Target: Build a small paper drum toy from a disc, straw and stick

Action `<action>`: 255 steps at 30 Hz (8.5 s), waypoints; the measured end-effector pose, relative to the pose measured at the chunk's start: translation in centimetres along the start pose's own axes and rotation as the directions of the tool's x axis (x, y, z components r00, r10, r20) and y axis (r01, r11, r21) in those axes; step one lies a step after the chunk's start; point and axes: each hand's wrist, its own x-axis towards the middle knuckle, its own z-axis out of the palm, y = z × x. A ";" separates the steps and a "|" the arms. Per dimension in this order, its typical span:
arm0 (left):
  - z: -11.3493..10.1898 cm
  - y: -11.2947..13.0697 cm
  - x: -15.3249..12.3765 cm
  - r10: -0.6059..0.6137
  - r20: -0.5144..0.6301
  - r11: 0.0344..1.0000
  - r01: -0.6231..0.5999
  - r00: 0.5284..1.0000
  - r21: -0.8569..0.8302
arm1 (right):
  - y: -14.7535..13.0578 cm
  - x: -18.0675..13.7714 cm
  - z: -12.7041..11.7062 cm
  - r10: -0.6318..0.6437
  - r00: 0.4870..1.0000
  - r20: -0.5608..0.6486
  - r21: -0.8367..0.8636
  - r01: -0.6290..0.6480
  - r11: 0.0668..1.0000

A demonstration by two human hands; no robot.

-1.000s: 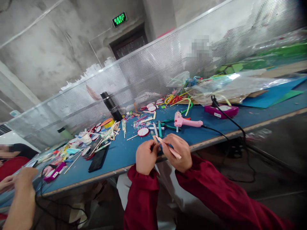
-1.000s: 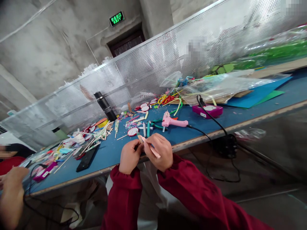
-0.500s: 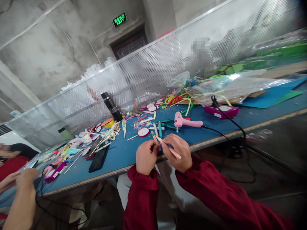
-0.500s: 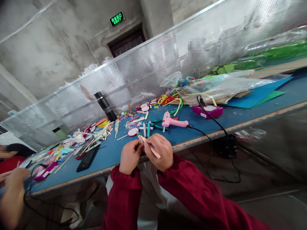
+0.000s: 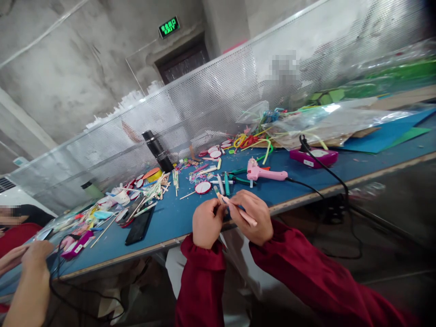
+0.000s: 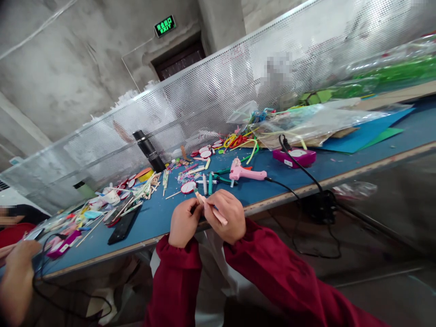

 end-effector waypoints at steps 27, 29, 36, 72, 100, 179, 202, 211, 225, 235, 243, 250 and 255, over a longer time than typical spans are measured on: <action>0.1 -0.1 0.1 0.010 -0.006 1.000 -0.010 1.000 -0.028 | 0.0 -0.1 0.0 -0.005 1.000 -0.031 0.022 0.006 1.000; 0.1 -0.1 0.1 0.008 -0.006 0.999 -0.008 1.000 -0.032 | 0.0 -0.2 0.0 -0.021 0.999 -0.034 0.044 0.022 0.999; 0.1 -0.2 0.0 0.007 -0.020 0.999 -0.007 1.000 -0.038 | 0.0 -0.1 0.1 -0.031 0.999 0.014 0.029 0.031 0.999; 0.1 -0.1 0.0 0.001 -0.016 1.000 -0.002 1.000 -0.029 | 0.1 -0.1 0.2 -0.042 0.999 -0.011 0.026 0.042 0.999; 0.0 0.0 0.0 0.004 -0.014 1.000 -0.004 1.000 -0.008 | 0.0 -0.1 0.1 0.018 1.000 0.019 -0.005 -0.018 1.000; 0.1 0.0 -0.1 0.003 -0.021 1.000 -0.004 1.000 -0.026 | 0.0 0.0 0.1 -0.001 1.000 -0.030 0.009 0.001 1.000; 0.1 0.1 -0.2 0.006 -0.026 1.000 -0.006 1.000 0.005 | -0.1 0.0 -0.1 -0.005 0.999 0.047 -0.009 0.005 1.000; 0.1 0.1 -0.1 0.010 -0.022 1.000 -0.010 1.000 0.009 | 0.0 -0.3 0.0 -0.007 1.000 -0.027 0.022 0.007 1.000; 0.1 0.0 0.0 0.004 -0.014 0.999 -0.003 1.000 0.040 | 0.0 -0.1 0.0 0.011 1.000 -0.015 -0.030 -0.012 0.999; 0.2 0.0 -0.1 -0.007 -0.027 0.999 0.008 1.000 0.046 | -0.2 0.0 -0.1 0.026 0.998 0.059 -0.055 -0.022 0.998; 0.2 -0.1 -0.1 0.007 -0.022 0.999 -0.007 1.000 0.037 | 0.0 -0.2 -0.1 0.001 1.000 -0.006 -0.019 -0.001 1.000; 0.2 -0.1 0.0 0.002 -0.033 0.999 -0.001 0.999 0.040 | -0.2 0.0 -0.1 0.014 0.999 0.034 -0.071 -0.012 0.997; 0.1 0.0 -0.1 0.004 -0.017 1.000 -0.003 1.000 0.030 | -0.1 -0.1 -0.1 -0.004 1.000 -0.004 -0.043 0.003 0.999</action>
